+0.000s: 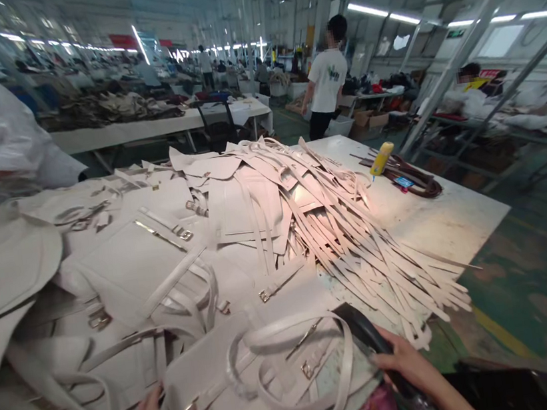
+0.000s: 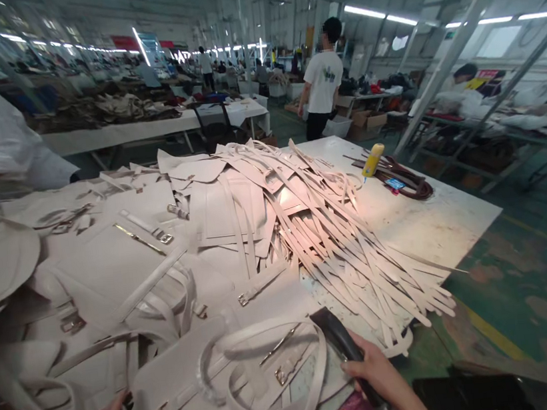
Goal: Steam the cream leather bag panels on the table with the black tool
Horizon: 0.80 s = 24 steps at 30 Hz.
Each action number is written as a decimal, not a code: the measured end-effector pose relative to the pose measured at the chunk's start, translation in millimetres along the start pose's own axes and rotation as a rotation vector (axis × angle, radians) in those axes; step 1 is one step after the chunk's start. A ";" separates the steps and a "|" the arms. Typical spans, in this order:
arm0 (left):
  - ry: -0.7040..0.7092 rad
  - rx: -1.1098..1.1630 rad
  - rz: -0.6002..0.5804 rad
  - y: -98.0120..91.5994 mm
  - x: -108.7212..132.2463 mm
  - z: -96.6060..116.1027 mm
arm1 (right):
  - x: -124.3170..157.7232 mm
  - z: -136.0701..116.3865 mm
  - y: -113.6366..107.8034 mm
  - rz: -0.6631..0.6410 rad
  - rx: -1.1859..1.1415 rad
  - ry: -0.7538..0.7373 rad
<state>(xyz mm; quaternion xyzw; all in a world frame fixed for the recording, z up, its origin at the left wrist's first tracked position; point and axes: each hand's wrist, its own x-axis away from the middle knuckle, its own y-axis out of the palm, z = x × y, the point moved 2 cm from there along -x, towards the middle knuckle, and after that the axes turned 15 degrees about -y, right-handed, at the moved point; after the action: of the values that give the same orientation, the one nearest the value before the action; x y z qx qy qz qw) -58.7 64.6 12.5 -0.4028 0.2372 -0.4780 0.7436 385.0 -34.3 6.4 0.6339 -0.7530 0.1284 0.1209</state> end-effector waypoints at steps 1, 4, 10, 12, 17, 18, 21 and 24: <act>0.082 0.006 -0.007 6.3 0.6 22.7 | -6.2 -2.5 0.2 -0.009 0.006 -0.002; 0.299 0.086 -0.207 48.1 10.6 98.1 | -18.0 -5.4 -0.4 -0.028 0.028 0.001; 0.566 -0.360 -0.609 142.8 53.9 155.1 | -22.0 0.9 -1.5 -0.004 0.063 0.013; 0.617 -0.412 -0.615 151.9 66.5 143.7 | -28.8 -1.0 -1.3 0.036 0.086 -0.006; 0.665 -0.458 -0.654 144.3 84.7 120.0 | -61.7 -27.7 7.1 0.063 0.128 -0.128; 0.672 -0.464 -0.672 142.0 86.3 118.6 | -69.5 -34.9 11.4 0.037 0.130 -0.142; 0.688 -0.461 -0.702 137.4 88.6 118.0 | -94.5 -52.9 30.3 -0.073 0.147 -0.140; 0.684 -0.481 -0.716 133.8 89.9 120.3 | -120.9 -62.1 49.6 -0.133 0.181 -0.134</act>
<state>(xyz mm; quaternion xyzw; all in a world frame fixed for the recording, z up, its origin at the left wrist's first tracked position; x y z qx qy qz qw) 138.3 57.5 -27.4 -0.4386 0.4160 -0.7372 0.3019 357.5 107.0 20.9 0.6979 -0.7011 0.1448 0.0209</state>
